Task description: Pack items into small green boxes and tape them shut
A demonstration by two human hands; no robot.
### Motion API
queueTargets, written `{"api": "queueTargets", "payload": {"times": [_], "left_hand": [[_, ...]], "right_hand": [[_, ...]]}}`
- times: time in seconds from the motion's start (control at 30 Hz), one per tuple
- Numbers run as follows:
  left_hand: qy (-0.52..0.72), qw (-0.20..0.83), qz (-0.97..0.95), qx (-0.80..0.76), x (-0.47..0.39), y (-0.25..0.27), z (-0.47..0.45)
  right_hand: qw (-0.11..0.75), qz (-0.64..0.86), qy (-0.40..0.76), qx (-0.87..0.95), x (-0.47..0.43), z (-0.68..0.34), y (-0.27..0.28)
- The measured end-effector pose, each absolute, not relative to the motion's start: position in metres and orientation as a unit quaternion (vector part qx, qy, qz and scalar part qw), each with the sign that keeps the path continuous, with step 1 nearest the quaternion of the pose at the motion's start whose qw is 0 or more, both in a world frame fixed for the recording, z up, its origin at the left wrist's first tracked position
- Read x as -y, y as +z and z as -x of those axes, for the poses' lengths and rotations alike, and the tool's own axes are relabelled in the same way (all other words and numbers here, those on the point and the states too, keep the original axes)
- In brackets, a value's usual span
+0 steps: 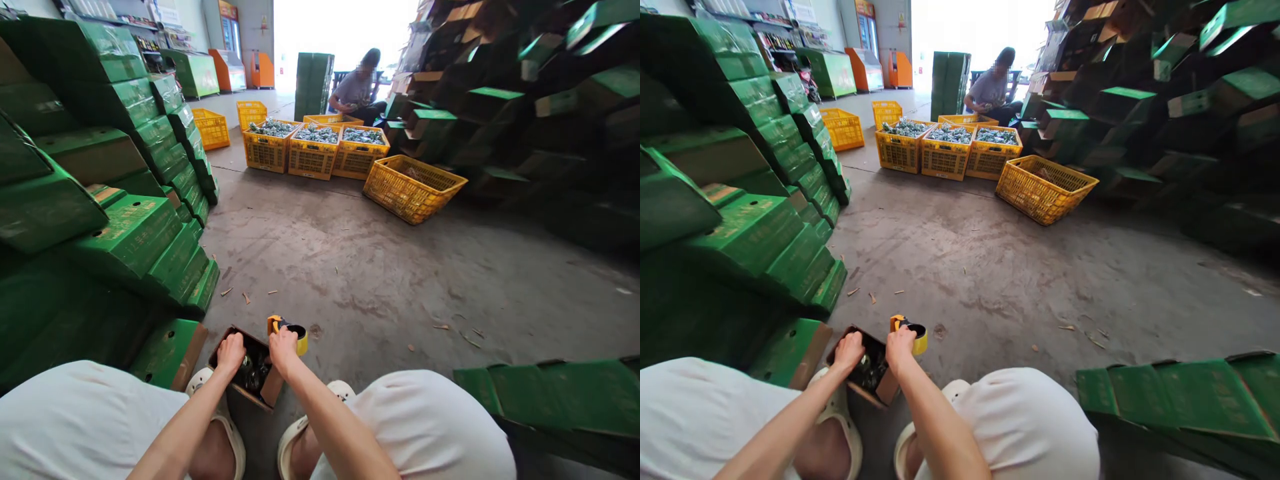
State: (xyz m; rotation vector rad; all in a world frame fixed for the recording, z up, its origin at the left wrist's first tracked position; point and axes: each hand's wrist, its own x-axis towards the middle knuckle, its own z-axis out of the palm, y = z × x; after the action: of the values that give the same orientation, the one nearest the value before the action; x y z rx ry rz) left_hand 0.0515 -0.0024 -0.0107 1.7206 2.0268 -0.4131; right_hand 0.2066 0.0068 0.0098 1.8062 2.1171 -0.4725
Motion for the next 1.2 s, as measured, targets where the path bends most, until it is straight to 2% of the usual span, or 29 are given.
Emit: {"api": "queueTargets", "payload": {"times": [0.33, 0.6, 0.73, 0.9, 1.2], "left_hand": [[-0.107, 0.160, -0.673, -0.714, 0.014, 0.009, -0.047], [-0.161, 0.288, -0.682, -0.653, 0.019, -0.002, -0.034], [-0.155, 0.311, -0.673, -0.653, 0.012, -0.010, -0.029], [-0.124, 0.303, -0.675, -0.661, 0.021, 0.006, -0.037], [-0.020, 0.258, -0.632, -0.731, 0.008, 0.035, 0.030]], "right_hand": [[0.153, -0.647, -0.171, -0.728, -0.011, -0.202, 0.010], [0.165, -0.628, -0.152, -0.746, -0.011, -0.201, 0.009], [0.165, -0.631, -0.135, -0.745, -0.011, -0.200, 0.008], [0.161, -0.640, -0.134, -0.739, -0.008, -0.200, 0.016], [0.117, -0.640, -0.282, -0.706, -0.017, -0.254, 0.050]]}}
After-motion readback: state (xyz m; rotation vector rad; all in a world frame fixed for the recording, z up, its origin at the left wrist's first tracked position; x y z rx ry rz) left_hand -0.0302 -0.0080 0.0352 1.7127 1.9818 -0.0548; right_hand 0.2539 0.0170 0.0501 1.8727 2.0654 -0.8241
